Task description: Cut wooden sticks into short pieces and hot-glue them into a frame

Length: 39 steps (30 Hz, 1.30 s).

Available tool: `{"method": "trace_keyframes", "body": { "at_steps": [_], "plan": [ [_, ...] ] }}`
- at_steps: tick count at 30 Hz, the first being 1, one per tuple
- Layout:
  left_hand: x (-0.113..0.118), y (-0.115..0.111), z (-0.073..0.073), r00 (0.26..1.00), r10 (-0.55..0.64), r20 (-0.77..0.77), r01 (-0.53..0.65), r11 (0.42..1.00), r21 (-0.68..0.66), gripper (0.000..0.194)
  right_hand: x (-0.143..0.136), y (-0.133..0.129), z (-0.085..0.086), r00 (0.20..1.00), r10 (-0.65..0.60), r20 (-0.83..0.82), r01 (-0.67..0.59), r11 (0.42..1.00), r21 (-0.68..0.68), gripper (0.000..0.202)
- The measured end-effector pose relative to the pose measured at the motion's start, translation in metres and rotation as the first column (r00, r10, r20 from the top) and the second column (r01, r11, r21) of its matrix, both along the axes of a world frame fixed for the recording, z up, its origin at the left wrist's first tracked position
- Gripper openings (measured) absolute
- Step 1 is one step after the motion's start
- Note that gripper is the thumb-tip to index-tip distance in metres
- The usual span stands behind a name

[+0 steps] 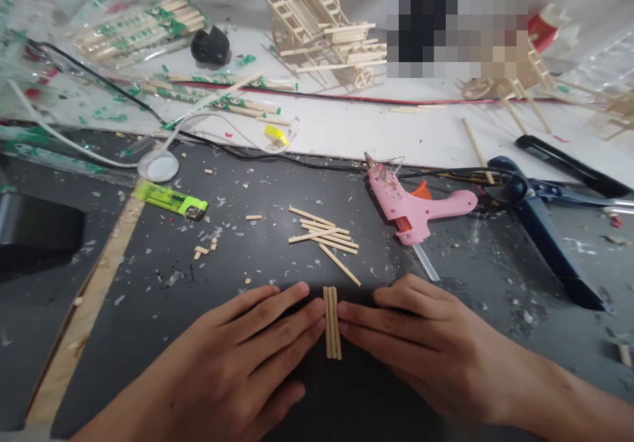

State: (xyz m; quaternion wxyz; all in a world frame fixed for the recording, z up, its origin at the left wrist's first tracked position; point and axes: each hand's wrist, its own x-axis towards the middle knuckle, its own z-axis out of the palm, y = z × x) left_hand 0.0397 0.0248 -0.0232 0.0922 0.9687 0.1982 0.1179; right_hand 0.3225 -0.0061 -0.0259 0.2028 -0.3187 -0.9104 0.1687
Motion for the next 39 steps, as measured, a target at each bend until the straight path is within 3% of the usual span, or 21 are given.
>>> {"method": "trace_keyframes", "body": {
  "at_steps": [18, 23, 28, 32, 39],
  "plan": [
    [0.006, 0.006, 0.014, 0.998, -0.043, -0.048, 0.047, 0.995, 0.087, 0.039, 0.001, 0.003, 0.005, 0.999, 0.027, 0.040, -0.028, 1.000, 0.013, 0.034],
    [0.007, 0.004, 0.013, 1.000, -0.018, -0.012, 0.019, 0.997, 0.076, 0.038, -0.004, -0.001, 0.005, 0.999, -0.054, -0.006, 0.054, 0.998, 0.023, 0.028],
    [0.009, 0.003, 0.014, 0.996, 0.055, 0.071, -0.053, 0.998, -0.027, 0.036, -0.015, -0.004, 0.005, 0.984, -0.145, -0.106, 0.139, 0.989, -0.059, 0.024],
    [0.011, 0.004, 0.014, 0.994, 0.056, 0.090, -0.052, 0.997, -0.056, 0.032, -0.025, -0.003, 0.008, 0.964, -0.266, 0.004, 0.262, 0.945, -0.197, 0.047],
    [0.010, 0.004, 0.011, 0.993, 0.059, 0.098, -0.050, 0.994, -0.094, 0.031, -0.021, 0.001, 0.014, 0.969, -0.234, 0.075, 0.245, 0.903, -0.352, 0.067]
  ]
}}
